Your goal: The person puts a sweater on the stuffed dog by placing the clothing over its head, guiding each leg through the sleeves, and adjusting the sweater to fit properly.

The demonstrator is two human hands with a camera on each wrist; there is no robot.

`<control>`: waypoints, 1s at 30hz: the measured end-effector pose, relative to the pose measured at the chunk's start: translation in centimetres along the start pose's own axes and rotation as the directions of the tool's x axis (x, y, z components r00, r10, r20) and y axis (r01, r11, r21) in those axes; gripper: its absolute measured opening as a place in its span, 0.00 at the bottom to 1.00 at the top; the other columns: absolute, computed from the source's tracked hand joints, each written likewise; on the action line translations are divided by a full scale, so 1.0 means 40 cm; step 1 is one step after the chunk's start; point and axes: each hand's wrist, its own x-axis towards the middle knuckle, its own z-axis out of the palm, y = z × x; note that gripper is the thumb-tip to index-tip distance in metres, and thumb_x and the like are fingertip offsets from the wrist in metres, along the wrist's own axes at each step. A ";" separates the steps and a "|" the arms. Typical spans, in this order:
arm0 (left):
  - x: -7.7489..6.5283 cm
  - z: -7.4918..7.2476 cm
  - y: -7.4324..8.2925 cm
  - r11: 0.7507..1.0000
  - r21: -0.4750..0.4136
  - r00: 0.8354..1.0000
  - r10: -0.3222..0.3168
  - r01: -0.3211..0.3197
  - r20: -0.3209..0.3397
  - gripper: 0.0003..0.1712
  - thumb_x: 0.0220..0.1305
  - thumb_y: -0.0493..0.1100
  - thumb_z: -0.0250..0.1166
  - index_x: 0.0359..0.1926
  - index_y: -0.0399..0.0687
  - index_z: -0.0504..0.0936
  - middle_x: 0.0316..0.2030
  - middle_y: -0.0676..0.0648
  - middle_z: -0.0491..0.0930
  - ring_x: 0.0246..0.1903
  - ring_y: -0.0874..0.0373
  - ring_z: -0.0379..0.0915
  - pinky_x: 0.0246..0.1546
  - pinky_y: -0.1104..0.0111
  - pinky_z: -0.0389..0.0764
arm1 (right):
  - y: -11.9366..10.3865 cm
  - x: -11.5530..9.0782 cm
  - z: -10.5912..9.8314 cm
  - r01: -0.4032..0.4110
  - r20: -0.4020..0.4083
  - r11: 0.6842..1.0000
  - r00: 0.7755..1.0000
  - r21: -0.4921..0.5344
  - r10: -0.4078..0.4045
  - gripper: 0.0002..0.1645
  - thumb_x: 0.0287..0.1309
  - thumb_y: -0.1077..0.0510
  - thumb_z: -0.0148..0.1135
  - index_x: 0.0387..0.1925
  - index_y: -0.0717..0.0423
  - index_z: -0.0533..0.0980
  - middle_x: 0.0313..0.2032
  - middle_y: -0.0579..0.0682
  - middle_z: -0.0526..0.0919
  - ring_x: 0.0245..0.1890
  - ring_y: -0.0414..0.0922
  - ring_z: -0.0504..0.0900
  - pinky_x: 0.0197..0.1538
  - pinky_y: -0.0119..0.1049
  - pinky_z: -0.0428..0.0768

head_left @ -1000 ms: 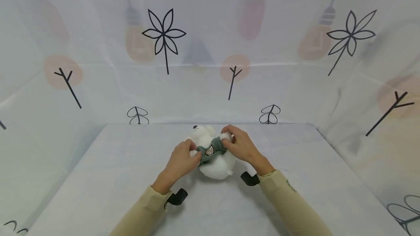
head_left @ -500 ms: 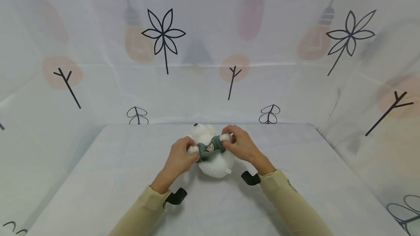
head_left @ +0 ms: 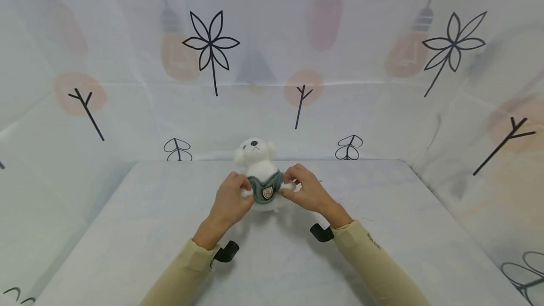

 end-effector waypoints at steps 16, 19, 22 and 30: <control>-0.007 0.014 0.001 0.999 0.002 0.999 0.050 -0.050 0.004 0.08 0.58 0.38 0.69 0.40 0.44 0.82 0.25 0.51 0.67 0.24 0.60 0.62 0.25 0.67 0.68 | -0.019 -0.001 0.003 0.158 0.065 0.986 0.986 -0.049 -0.154 0.12 0.57 0.58 0.67 0.44 0.50 0.78 0.44 0.45 0.73 0.29 0.40 0.71 0.33 0.34 0.75; -0.007 0.016 0.002 0.999 0.001 0.998 0.049 -0.049 0.039 0.08 0.57 0.38 0.70 0.38 0.45 0.82 0.28 0.49 0.68 0.25 0.59 0.63 0.26 0.68 0.69 | -0.026 -0.003 -0.003 0.158 0.115 0.986 0.982 -0.058 -0.151 0.09 0.57 0.60 0.67 0.40 0.49 0.78 0.43 0.45 0.71 0.28 0.41 0.69 0.32 0.33 0.72; -0.009 0.017 0.004 0.999 -0.007 0.997 0.041 -0.040 0.069 0.10 0.54 0.38 0.72 0.36 0.47 0.81 0.30 0.49 0.69 0.26 0.59 0.65 0.27 0.68 0.71 | -0.032 -0.004 -0.007 0.151 0.152 0.986 0.979 -0.076 -0.139 0.07 0.57 0.61 0.66 0.36 0.49 0.76 0.40 0.45 0.70 0.28 0.40 0.68 0.33 0.33 0.72; -0.015 0.023 0.018 0.999 -0.009 0.992 0.048 -0.047 0.121 0.10 0.52 0.36 0.72 0.31 0.47 0.78 0.31 0.47 0.68 0.28 0.60 0.63 0.29 0.68 0.71 | -0.046 -0.011 -0.005 0.084 0.202 0.985 0.978 -0.150 -0.052 0.06 0.53 0.62 0.59 0.31 0.48 0.72 0.36 0.43 0.66 0.30 0.38 0.68 0.32 0.33 0.71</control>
